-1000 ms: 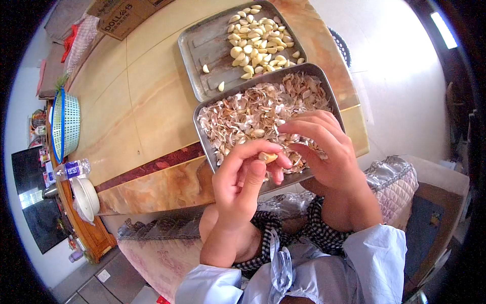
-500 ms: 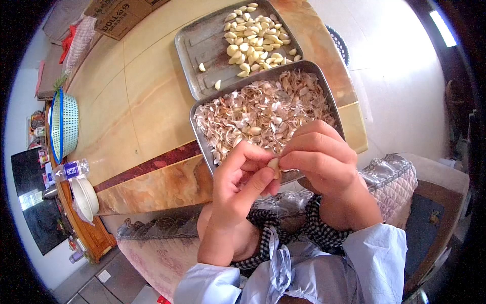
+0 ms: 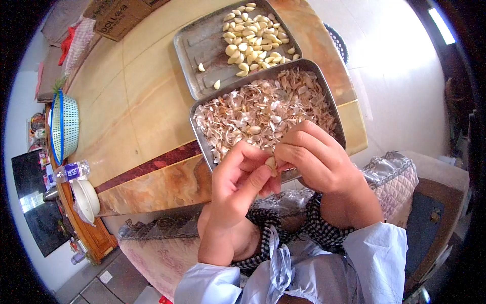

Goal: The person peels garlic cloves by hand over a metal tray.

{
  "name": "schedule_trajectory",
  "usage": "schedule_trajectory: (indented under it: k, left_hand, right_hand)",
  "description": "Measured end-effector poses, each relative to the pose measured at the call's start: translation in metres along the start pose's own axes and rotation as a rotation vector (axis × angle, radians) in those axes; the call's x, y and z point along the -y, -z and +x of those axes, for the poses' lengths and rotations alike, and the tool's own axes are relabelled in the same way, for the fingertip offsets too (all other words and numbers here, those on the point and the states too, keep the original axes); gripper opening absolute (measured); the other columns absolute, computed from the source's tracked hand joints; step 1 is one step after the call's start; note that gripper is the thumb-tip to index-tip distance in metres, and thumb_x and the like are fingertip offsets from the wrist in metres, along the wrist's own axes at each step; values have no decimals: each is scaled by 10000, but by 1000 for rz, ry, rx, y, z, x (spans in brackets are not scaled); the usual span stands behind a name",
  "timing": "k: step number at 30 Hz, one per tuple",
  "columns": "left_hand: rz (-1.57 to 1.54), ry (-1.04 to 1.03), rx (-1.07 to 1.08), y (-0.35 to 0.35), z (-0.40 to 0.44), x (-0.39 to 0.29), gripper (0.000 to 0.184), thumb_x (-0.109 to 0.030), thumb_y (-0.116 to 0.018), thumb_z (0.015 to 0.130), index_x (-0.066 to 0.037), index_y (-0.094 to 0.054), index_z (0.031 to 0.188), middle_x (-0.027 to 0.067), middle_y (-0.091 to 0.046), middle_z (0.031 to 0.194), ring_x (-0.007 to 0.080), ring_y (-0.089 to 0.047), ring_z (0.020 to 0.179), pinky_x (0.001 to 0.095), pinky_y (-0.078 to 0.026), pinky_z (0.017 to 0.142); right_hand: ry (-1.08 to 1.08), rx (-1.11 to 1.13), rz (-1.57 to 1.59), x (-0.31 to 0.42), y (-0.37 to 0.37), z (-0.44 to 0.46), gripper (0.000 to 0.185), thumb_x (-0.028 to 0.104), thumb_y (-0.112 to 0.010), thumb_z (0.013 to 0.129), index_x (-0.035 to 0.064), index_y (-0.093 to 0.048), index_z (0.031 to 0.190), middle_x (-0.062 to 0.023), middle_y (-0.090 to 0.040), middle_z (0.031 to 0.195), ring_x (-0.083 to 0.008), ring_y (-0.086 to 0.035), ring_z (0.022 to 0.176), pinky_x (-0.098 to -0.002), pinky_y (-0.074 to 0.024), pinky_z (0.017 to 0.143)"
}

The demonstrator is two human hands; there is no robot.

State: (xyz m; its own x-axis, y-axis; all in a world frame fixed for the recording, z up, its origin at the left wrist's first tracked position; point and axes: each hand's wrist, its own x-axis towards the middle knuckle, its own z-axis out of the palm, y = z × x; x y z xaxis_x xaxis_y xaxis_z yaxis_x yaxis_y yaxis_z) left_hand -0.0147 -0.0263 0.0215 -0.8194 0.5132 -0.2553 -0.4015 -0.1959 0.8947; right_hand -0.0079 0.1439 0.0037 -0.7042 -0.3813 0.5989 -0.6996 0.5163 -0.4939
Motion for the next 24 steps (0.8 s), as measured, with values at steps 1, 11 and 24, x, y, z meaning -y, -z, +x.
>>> schedule_trajectory:
  k: [1, 11, 24]
  left_hand:
    - [-53, -35, -30, -2, 1, 2, 167, -145, -520, 845, 6, -469, 896, 72, -567, 730, 101, -527, 620, 201, -394, 528]
    - [-107, -339, -24, 3, 7, 10, 211, -161, -460, 877, 14, -428, 991, 157, -587, 812, 131, -523, 624, 241, -432, 573]
    - [329, -559, -217, -11, -1, 25, 183, 23, -502, 808, 6, -359, 920, 124, -511, 893, 141, -522, 822, 242, -421, 743]
  right_hand:
    - [3, -2, -1, 1, 0, 0, 379, 107, -531, 571, -64, -539, 909, -119, -495, 823, -241, -508, 720, -311, -447, 618]
    - [-258, -123, 165, -3, 4, -1, 184, -14, -591, 633, 12, -538, 807, -96, -513, 744, -255, -500, 673, -325, -412, 594]
    - [-428, -278, 389, 19, -3, 9, 166, 31, -670, 653, 29, -620, 811, -77, -551, 777, -205, -537, 718, -286, -416, 610]
